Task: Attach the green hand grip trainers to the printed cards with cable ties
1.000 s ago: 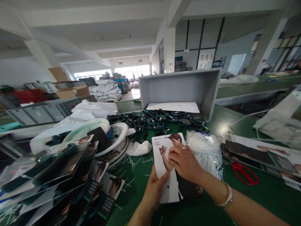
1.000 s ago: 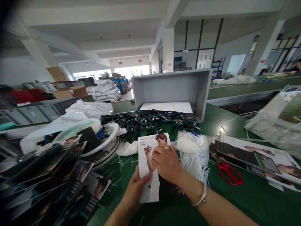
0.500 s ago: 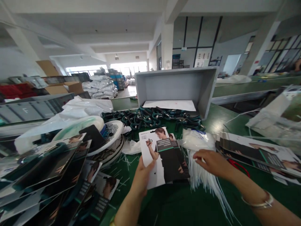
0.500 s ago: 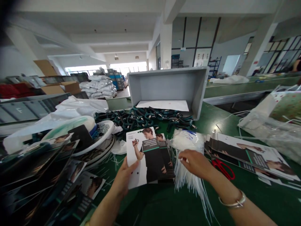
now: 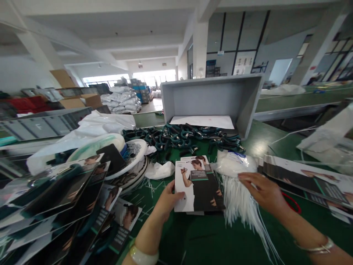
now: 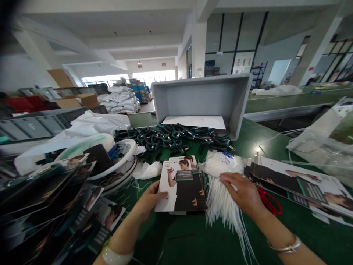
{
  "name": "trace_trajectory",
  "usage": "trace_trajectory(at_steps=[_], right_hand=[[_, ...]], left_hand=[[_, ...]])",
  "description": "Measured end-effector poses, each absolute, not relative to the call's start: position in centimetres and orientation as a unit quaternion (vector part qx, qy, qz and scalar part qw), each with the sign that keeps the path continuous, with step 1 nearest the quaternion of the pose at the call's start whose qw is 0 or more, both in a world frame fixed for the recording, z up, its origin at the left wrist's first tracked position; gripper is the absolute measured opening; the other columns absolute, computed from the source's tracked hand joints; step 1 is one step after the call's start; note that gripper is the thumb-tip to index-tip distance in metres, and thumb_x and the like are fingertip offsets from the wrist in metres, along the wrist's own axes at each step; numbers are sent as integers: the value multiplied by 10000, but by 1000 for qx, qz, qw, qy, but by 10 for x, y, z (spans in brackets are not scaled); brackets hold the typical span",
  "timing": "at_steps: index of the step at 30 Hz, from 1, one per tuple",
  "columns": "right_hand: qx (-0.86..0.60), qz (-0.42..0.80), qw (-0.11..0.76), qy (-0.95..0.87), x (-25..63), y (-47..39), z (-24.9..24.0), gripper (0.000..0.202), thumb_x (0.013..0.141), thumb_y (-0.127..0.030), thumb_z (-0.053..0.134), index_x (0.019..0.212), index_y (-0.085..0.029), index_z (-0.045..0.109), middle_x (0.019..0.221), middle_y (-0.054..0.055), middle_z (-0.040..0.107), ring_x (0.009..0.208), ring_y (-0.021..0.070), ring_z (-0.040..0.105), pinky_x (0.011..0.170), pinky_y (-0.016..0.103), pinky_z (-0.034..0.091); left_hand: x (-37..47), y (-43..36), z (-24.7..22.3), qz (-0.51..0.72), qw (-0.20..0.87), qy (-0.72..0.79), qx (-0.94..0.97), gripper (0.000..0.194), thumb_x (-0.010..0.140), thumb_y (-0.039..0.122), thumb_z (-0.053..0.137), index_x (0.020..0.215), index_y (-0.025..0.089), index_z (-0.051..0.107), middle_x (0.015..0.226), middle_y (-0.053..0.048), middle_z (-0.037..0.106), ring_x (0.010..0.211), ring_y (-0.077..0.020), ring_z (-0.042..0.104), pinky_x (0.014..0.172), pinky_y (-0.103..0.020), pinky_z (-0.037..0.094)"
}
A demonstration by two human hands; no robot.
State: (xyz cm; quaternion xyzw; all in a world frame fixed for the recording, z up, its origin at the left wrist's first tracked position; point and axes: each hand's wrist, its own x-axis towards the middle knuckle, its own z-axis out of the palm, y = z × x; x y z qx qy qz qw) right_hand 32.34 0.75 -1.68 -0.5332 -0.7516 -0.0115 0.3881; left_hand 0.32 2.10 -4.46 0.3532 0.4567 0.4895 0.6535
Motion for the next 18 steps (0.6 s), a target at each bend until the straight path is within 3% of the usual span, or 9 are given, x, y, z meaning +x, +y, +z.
trace_trajectory(at_steps=[2,4,5,7,10,13,18], right_hand=[[-565,16,508,-650,313,4,1,156,829,-346,501,824,-217,590,901,62,667,754,168,605,670,299,475],[-565,117,559,-595,291,0,17,205,841,-393,470,789,-210,546,803,46,657,632,132,571,562,250,450],[-554,200,541,-600,277,-1,22,233,841,-414,458,766,-206,530,731,31,646,572,117,547,517,231,429],[-530,375,421,-634,247,-5,26,262,826,-429,466,744,-189,530,615,4,617,477,92,493,448,203,376],[-509,510,239,-651,209,-7,19,228,784,-374,513,729,-158,559,516,-25,580,391,62,412,394,178,283],[-517,542,161,-642,190,-4,11,171,746,-295,526,679,-143,566,434,-51,522,366,50,366,387,168,238],[-540,528,135,-641,190,5,12,109,679,-205,516,588,-154,546,374,-70,459,363,54,378,395,168,249]], left_hand=[[4,18,-48,488,651,457,359,611,522,101,747,1108,163,583,1054,-101,649,873,-242,618,775,-342,461],[5,16,-48,498,644,462,352,602,541,132,756,1115,172,579,1066,-94,646,873,-230,617,773,-328,466],[6,15,-48,505,642,464,343,587,552,148,757,1111,175,580,1067,-91,646,866,-223,619,769,-322,470],[6,13,-46,506,654,459,325,545,582,185,749,1102,174,586,1064,-95,647,849,-217,623,750,-318,477],[3,8,-46,493,686,427,323,511,604,196,733,1095,158,592,1075,-111,640,836,-220,626,716,-317,482],[0,4,-47,495,702,380,343,513,598,143,715,1096,145,592,1085,-111,635,875,-229,617,736,-317,482],[1,1,-39,507,685,389,349,538,619,134,667,1143,179,554,1143,-93,600,876,-232,609,675,-304,499]])
